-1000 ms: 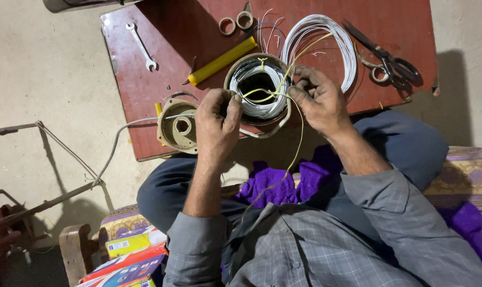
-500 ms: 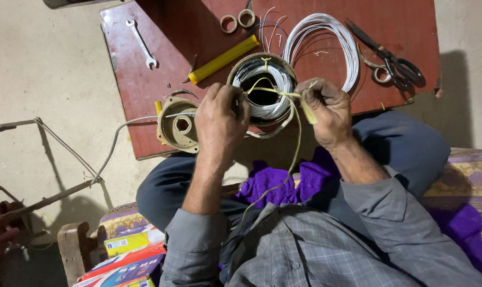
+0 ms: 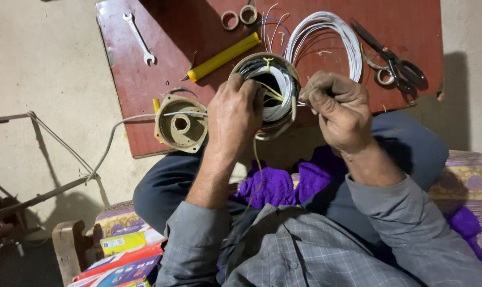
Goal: The person winds white insulated wire around a cylindrical motor stator, securing each section with yellow plastic ties. They use scissors to cut the ties and continue winding additional layers of wire.
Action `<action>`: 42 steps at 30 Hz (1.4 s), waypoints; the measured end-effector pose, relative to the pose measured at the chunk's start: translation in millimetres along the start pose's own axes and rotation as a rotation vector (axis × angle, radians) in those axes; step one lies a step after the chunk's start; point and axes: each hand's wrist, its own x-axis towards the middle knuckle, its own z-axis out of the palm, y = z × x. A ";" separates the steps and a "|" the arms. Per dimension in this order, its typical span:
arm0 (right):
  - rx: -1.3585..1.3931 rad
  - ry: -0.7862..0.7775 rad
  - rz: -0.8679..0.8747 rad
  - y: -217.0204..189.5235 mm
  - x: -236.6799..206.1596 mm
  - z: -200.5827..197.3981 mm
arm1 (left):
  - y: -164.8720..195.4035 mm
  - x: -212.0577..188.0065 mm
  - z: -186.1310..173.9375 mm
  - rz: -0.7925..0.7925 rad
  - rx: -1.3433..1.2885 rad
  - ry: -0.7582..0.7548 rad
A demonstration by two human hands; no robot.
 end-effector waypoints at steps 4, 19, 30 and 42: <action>0.089 -0.008 0.031 -5.7 6.7 -3.0 | 0.1 -2.1 -11.5 -0.018 -0.152 0.004; 0.141 -0.036 0.040 -3.4 -2.5 -26.9 | 5.6 23.7 -45.4 0.220 -0.125 -0.302; 0.043 -0.098 0.099 -12.0 -3.9 -26.0 | 15.7 38.3 -9.9 0.105 0.306 -0.582; 0.049 -0.040 0.115 -13.1 -6.3 -18.6 | 12.8 42.3 2.3 0.028 0.318 -0.654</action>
